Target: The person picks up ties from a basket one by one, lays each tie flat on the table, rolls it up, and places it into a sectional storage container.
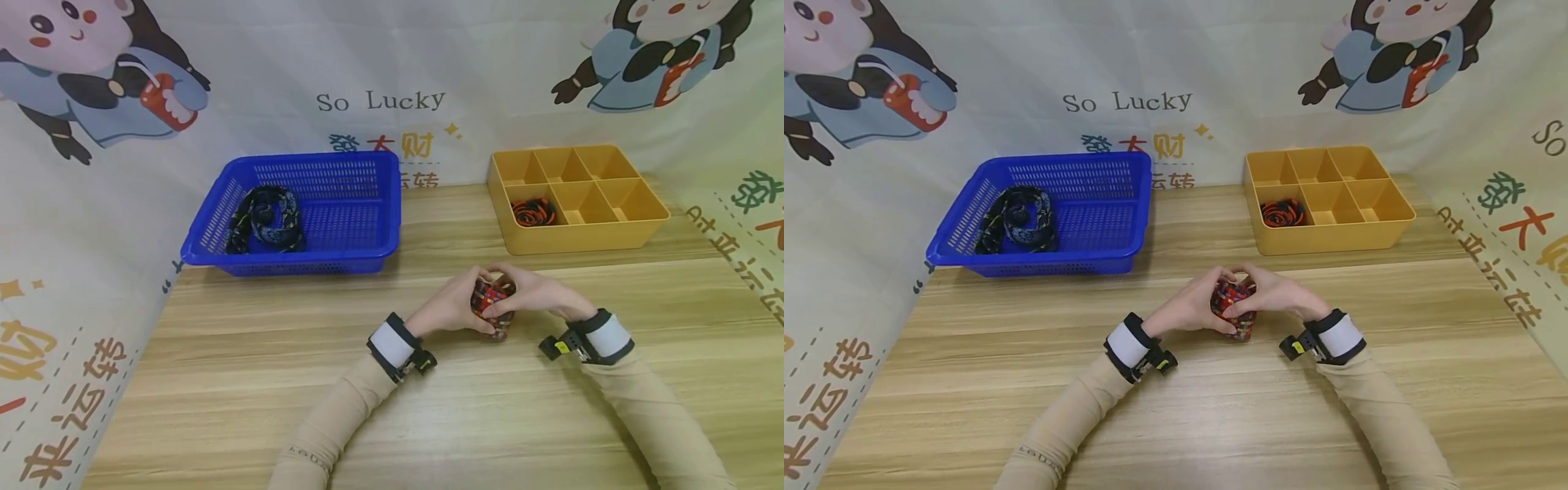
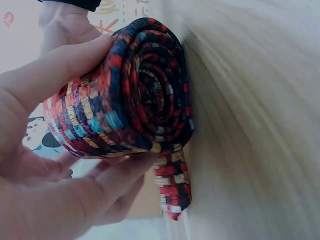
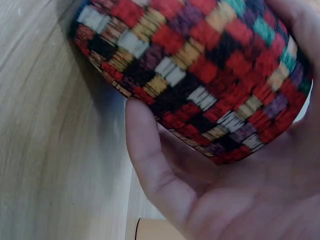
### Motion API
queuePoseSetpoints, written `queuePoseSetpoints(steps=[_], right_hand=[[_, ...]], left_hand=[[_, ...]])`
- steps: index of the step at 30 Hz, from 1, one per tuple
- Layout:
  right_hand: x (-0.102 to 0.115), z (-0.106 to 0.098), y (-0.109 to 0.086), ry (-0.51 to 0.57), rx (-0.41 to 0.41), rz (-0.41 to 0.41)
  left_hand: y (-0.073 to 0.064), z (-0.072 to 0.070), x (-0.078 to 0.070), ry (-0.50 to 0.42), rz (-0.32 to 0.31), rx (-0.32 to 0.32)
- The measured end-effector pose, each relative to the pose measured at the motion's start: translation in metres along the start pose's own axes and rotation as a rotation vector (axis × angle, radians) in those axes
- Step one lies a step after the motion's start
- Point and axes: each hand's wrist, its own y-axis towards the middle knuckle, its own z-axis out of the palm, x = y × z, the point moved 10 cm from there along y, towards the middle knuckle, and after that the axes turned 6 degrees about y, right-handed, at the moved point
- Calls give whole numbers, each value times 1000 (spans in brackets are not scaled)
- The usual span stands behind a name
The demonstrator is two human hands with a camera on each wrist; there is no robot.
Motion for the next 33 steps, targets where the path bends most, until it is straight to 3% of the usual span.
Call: queuePoseSetpoints(steps=[4,12,14,16,18,20,23,26,29,31,33], right_hand=[[1,3,-1,-22,23,-24],[3,3,1,-56,6,-72],[2,1,1,-64,3,-82],[0,-1,0,-86,-2,-80],[-2,-2,-1,-111,6,-74],[-4,-1,-2,-128,27,-64],[-2,5,-5,-160,81,-84],[3,13,-8,-196,153,-131],[10,23,-13,-244,247,-208],[14,22,-19,-247,302,-247],[22,9,-27,-199,304,-294]], left_hand=[[1,2,-7,2,89,-4],[5,2,-3,-4,32,34],[11,-9,-7,22,52,23],[20,-26,-14,56,64,-27],[33,-45,-23,114,84,-104],[47,-54,-33,226,113,-149],[70,-43,-42,433,160,-97],[87,-19,-34,603,152,23],[93,-7,-21,668,117,70],[94,-4,-18,679,120,55],[93,-5,-19,703,127,24]])
